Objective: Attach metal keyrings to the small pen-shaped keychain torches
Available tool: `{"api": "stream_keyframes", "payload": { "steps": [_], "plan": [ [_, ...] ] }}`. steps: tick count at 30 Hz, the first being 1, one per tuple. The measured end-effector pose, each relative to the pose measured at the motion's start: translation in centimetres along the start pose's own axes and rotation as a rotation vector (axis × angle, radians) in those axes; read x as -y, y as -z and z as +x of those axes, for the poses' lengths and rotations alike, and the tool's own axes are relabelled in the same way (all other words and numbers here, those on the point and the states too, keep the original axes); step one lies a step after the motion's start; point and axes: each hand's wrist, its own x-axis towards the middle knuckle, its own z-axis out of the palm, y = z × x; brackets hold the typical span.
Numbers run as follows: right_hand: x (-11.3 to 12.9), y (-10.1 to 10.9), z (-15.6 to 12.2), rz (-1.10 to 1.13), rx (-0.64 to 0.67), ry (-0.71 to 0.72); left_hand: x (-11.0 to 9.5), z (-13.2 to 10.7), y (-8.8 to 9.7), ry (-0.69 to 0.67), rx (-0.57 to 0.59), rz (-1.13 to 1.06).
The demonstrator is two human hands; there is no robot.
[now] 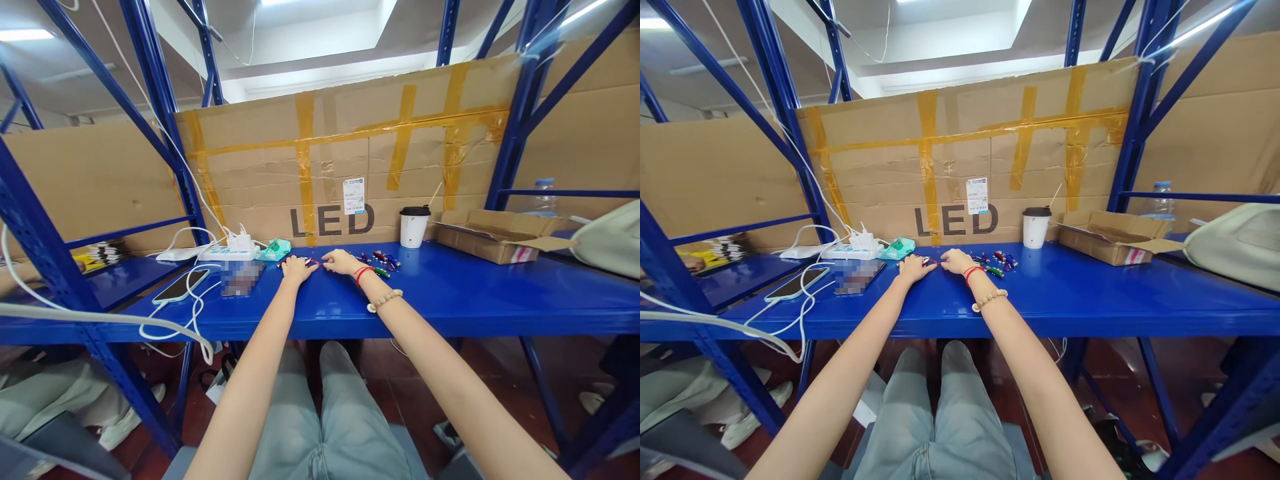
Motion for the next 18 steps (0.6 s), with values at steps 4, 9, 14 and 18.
{"api": "stream_keyframes", "payload": {
  "steps": [4,9,14,18],
  "plan": [
    [0.4,0.5,-0.4,-0.073,-0.066,-0.139,0.0,0.0,0.0,0.047,0.007,0.088],
    [0.7,1.5,-1.1,-0.180,-0.202,-0.339,0.2,0.1,0.2,0.193,-0.058,0.121],
    [0.5,1.1,-1.1,-0.256,-0.287,-0.593,0.0,-0.2,0.7,0.151,-0.163,0.069],
    [-0.3,0.3,-0.2,-0.261,-0.238,-0.764,-0.5,-0.1,0.4,-0.163,-0.171,-0.164]
  ]
}}
